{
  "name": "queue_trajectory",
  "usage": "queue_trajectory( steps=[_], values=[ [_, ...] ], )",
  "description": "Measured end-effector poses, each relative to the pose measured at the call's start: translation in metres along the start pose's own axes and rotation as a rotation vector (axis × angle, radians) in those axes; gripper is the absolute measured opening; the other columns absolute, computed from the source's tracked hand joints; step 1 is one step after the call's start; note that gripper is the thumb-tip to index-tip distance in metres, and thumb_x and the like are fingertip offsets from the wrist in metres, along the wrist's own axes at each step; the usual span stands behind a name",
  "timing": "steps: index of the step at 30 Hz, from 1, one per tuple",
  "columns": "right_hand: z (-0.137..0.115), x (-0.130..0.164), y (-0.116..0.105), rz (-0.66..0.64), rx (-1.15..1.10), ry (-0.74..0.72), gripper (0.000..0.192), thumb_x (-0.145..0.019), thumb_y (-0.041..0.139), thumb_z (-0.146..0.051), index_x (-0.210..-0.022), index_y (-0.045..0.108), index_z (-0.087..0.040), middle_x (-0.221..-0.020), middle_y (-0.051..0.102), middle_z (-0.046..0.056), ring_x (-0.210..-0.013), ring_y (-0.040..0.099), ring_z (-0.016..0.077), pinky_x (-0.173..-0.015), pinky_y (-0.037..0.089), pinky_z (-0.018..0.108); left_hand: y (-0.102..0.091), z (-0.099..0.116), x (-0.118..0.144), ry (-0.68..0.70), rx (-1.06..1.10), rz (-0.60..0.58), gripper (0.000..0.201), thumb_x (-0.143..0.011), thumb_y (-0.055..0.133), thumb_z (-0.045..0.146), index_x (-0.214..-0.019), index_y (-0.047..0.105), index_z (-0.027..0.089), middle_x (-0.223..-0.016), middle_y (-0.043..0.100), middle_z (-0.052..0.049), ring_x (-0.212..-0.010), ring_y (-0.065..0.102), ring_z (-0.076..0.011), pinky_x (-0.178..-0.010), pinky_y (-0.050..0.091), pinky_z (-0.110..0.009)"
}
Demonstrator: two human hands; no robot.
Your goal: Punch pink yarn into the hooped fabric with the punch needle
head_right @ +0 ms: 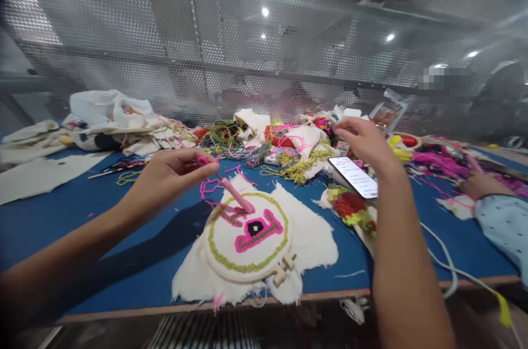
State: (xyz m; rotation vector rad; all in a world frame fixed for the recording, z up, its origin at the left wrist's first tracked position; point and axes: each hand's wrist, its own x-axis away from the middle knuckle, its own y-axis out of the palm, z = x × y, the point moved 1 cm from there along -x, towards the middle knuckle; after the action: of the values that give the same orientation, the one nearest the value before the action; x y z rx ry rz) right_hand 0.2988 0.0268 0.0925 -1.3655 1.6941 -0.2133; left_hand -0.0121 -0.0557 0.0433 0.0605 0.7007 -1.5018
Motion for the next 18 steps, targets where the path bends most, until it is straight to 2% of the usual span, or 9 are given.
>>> queue_trajectory(
  steps=[1,2,4,6,9,11,15,18],
  values=[
    [0.025,-0.004,-0.014,0.021,0.038,0.179,0.019,-0.076,0.053,-0.028,-0.086,0.06,-0.013,-0.09,0.062,0.013,-0.075,0.054,0.0131,-0.067,0.037,0.028,0.0,-0.001,-0.001,-0.016,0.006,0.003,0.017,-0.072,0.06,0.031,-0.071,0.062,0.014,-0.059,0.053,0.003,-0.049,0.042,-0.0061,-0.043,0.031,-0.016],
    [0.048,-0.005,-0.023,0.004,0.066,0.286,0.02,-0.075,0.055,-0.029,-0.083,0.062,-0.012,-0.084,0.062,0.015,-0.067,0.054,0.0132,-0.063,0.037,0.03,0.0,-0.003,-0.003,-0.03,0.01,0.003,0.017,-0.071,0.06,0.031,-0.071,0.062,0.014,-0.058,0.051,0.003,-0.047,0.04,-0.0056,-0.042,0.03,-0.016],
    [0.081,-0.001,-0.033,-0.033,0.111,0.425,0.017,-0.068,0.061,-0.028,-0.063,0.063,-0.011,-0.069,0.062,0.016,-0.057,0.051,0.0134,-0.059,0.036,0.033,0.0,-0.005,-0.004,-0.056,0.012,-0.003,0.017,-0.071,0.06,0.031,-0.071,0.062,0.014,-0.054,0.048,0.005,-0.044,0.035,-0.0049,-0.039,0.025,-0.016],
    [0.098,0.005,-0.032,-0.093,0.097,0.499,0.02,-0.068,0.061,-0.029,-0.061,0.064,-0.011,-0.071,0.064,0.017,-0.058,0.053,0.0134,-0.059,0.037,0.031,0.0,-0.006,-0.005,-0.074,0.012,-0.004,0.017,-0.07,0.061,0.032,-0.071,0.062,0.015,-0.051,0.045,0.006,-0.042,0.032,-0.0045,-0.038,0.023,-0.016],
    [0.102,0.011,-0.027,-0.14,0.054,0.532,0.023,-0.072,0.058,-0.031,-0.077,0.067,-0.011,-0.089,0.065,0.019,-0.069,0.058,0.0138,-0.062,0.039,0.027,0.001,-0.007,-0.006,-0.083,0.018,0.016,0.019,-0.069,0.062,0.033,-0.071,0.062,0.014,-0.053,0.047,0.005,-0.044,0.034,-0.0046,-0.039,0.024,-0.016],
    [0.102,0.011,-0.026,-0.152,0.06,0.544,0.029,-0.068,0.063,-0.028,-0.088,0.066,-0.009,-0.098,0.063,0.02,-0.074,0.058,0.0155,-0.064,0.039,0.027,0.002,-0.008,-0.006,-0.088,0.029,0.032,0.02,-0.067,0.063,0.034,-0.071,0.062,0.014,-0.057,0.051,0.004,-0.047,0.038,-0.0052,-0.041,0.026,-0.016],
    [0.107,0.009,-0.028,-0.173,0.089,0.549,0.047,-0.059,0.069,-0.021,-0.103,0.062,-0.008,-0.104,0.061,0.02,-0.078,0.059,0.018,-0.066,0.04,0.027,0.003,-0.009,-0.006,-0.086,0.036,0.042,0.021,-0.066,0.063,0.034,-0.074,0.062,0.014,-0.059,0.052,0.003,-0.048,0.04,-0.0061,-0.043,0.028,-0.017],
    [0.111,0.006,-0.025,-0.16,0.12,0.528,0.048,-0.062,0.066,-0.022,-0.107,0.06,-0.007,-0.106,0.061,0.02,-0.079,0.059,0.0185,-0.065,0.041,0.026,0.003,-0.009,-0.005,-0.075,0.025,0.042,0.021,-0.066,0.063,0.034,-0.074,0.063,0.014,-0.058,0.052,0.004,-0.047,0.04,-0.0061,-0.042,0.028,-0.017]
  ],
)
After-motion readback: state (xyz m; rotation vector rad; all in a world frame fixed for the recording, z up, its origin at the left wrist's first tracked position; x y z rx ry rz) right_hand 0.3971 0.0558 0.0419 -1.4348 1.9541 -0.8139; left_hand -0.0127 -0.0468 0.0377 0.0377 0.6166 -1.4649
